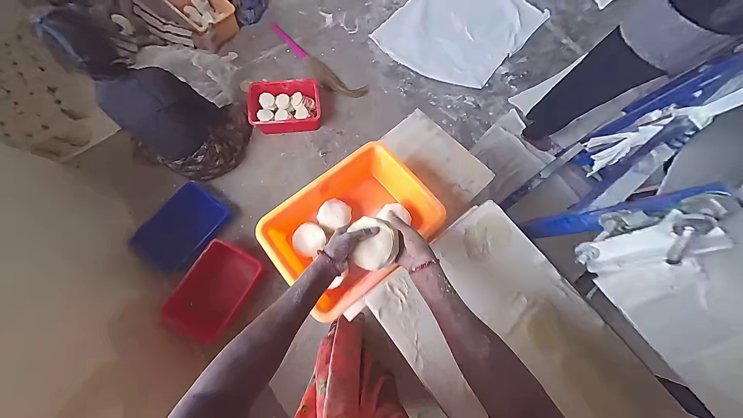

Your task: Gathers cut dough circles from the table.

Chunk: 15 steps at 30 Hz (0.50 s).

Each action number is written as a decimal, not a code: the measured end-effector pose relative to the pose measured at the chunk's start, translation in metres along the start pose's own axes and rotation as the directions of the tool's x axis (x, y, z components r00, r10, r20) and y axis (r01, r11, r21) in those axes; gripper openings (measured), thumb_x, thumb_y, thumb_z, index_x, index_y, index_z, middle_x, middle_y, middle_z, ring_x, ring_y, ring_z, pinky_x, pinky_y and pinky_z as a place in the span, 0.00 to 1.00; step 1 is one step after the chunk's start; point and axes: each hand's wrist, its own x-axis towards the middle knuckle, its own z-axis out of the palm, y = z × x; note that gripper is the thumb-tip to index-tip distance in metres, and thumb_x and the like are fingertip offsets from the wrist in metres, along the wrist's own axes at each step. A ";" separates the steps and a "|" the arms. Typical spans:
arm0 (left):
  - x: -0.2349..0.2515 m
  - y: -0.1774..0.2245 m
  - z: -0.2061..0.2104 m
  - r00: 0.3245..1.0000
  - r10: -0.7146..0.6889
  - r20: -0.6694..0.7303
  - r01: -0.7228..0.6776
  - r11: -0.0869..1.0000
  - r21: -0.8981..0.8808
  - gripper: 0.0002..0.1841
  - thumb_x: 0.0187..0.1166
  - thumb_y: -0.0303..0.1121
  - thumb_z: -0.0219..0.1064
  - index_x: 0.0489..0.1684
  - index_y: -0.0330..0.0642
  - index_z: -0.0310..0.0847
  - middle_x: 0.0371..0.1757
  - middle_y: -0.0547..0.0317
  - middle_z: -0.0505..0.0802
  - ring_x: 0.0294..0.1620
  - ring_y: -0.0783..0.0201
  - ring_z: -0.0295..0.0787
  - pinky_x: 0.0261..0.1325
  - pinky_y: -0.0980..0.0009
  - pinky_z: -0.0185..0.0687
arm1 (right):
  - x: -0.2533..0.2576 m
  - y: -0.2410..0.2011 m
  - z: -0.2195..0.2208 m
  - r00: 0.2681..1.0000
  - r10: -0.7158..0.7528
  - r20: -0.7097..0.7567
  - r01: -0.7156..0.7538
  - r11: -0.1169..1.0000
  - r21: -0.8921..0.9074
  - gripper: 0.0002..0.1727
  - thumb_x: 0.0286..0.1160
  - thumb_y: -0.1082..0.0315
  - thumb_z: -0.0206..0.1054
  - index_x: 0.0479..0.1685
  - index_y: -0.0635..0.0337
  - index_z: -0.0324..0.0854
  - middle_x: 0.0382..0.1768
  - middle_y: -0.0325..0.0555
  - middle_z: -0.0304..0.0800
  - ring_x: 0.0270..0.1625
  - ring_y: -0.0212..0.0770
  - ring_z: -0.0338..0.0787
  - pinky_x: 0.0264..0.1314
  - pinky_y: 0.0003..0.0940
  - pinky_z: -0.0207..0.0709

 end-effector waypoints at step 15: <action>0.168 0.029 0.026 0.989 0.099 -0.108 0.028 0.595 0.803 0.20 0.89 0.33 0.60 0.71 0.26 0.73 0.66 0.38 0.83 0.58 0.61 0.82 0.66 0.65 0.78 | 0.200 -0.013 0.014 0.859 -0.465 -0.216 0.151 0.633 -0.759 0.23 0.79 0.61 0.70 0.64 0.70 0.82 0.55 0.59 0.91 0.57 0.44 0.91 0.62 0.38 0.83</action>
